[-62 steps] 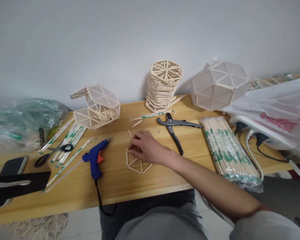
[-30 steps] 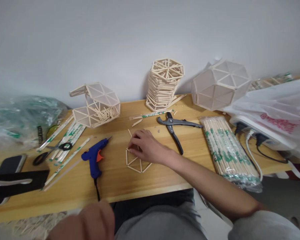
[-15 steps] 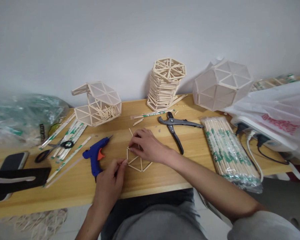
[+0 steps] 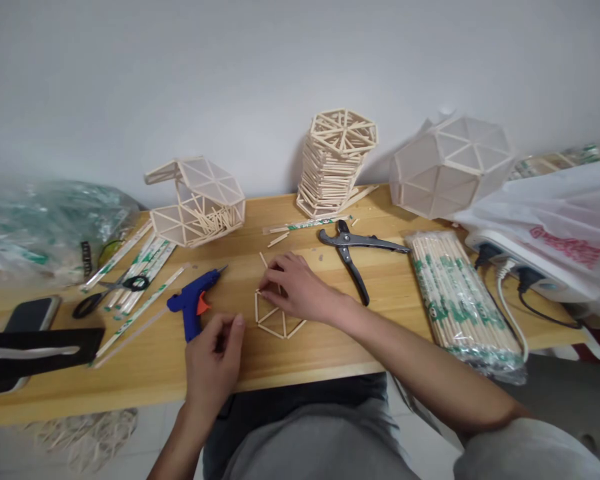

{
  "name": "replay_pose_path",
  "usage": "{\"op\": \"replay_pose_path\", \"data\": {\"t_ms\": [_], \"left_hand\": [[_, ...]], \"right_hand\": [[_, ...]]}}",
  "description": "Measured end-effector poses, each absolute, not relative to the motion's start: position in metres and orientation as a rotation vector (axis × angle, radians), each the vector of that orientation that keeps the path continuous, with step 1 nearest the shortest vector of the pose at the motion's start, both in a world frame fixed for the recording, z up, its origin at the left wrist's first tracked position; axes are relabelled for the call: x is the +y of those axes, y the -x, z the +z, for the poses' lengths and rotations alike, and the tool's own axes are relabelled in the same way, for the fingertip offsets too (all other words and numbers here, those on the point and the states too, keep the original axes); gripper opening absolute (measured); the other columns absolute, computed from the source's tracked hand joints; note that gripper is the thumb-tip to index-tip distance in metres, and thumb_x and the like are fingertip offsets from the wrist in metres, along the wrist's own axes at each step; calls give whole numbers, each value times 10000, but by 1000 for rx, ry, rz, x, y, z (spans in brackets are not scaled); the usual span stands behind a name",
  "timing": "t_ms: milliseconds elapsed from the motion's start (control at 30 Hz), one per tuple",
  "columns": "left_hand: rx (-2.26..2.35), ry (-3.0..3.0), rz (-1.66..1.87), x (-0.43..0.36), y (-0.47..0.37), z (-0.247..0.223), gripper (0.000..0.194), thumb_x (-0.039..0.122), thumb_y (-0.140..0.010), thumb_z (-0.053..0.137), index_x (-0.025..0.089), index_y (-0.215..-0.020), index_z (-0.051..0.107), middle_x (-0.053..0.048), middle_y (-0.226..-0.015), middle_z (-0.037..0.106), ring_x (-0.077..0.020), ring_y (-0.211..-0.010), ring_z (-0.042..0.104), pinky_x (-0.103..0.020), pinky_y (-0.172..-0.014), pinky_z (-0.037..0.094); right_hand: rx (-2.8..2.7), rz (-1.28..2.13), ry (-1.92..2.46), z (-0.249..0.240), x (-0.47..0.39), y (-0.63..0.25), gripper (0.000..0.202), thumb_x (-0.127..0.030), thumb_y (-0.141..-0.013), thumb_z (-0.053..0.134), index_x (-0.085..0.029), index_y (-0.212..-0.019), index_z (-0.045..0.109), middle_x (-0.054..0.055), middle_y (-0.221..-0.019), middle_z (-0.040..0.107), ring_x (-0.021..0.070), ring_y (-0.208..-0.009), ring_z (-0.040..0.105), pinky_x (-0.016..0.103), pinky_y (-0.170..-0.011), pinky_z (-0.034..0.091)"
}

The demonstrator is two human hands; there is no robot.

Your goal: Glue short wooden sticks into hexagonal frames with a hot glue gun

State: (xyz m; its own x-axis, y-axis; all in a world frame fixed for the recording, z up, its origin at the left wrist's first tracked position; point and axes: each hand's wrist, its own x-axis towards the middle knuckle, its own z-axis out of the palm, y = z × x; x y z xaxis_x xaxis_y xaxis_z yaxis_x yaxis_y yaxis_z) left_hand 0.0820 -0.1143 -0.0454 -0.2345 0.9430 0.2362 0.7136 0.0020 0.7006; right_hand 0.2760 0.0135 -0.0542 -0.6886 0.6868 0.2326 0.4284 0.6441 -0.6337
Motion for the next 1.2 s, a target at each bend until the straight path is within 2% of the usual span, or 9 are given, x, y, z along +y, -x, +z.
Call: {"op": "replay_pose_path", "data": {"t_ms": [100,233,333,433,633,833,1200], "left_hand": [[1941,-1825,1088,-111,-83,-46,191,350,-986,655,209,-890,741,38,-674,664,-118,-548,584,-231,-529,455],[1885,-2013,1062,-109,-83,-49,188,265,-1009,633,211,-1070,802,-13,-860,732,-139,-722,683,-249,-657,531],[1875,-2106,1043,-110,-84,-53,217,222,-1022,615,205,-1124,806,-37,-932,760,-155,-830,728,-264,-752,562],[1861,-2133,1038,-110,-86,-53,228,209,-1030,603,209,-1125,810,-41,-936,774,-160,-849,742,-275,-791,575],[1863,-2105,1007,-110,-87,-51,226,232,-1023,602,212,-1091,816,-47,-915,792,-176,-847,754,-292,-795,583],[1872,-2125,965,-110,-86,-54,200,249,-1002,609,220,-1032,805,-36,-885,829,-185,-754,758,-302,-704,564],[1883,-2011,956,-110,-86,-54,201,279,-985,618,211,-1011,806,-4,-745,775,-155,-642,705,-281,-627,525]], "right_hand": [[-2409,769,884,-54,14,-276,75,-254,-1012,749,-196,-1059,756,88,-1097,686,265,-1091,573,424,-987,425],[-2406,766,879,-54,14,-275,75,-251,-1012,747,-190,-1055,755,89,-1092,688,267,-1094,576,428,-994,430],[-2405,767,874,-54,14,-276,82,-249,-1011,748,-183,-1059,757,92,-1089,689,268,-1092,579,435,-995,431],[-2404,768,874,-54,14,-276,86,-252,-1012,748,-182,-1061,756,93,-1091,688,266,-1090,577,434,-992,430],[-2410,769,878,-54,14,-275,76,-256,-1021,731,-192,-1056,751,93,-1087,684,269,-1085,565,437,-989,427],[-2396,785,877,-54,14,-276,73,-252,-1018,731,-201,-1063,758,88,-1091,672,262,-1077,568,433,-988,429],[-2329,800,876,-58,15,-277,132,-256,-972,798,-199,-1076,739,83,-1093,677,254,-1058,573,415,-967,440]]}}
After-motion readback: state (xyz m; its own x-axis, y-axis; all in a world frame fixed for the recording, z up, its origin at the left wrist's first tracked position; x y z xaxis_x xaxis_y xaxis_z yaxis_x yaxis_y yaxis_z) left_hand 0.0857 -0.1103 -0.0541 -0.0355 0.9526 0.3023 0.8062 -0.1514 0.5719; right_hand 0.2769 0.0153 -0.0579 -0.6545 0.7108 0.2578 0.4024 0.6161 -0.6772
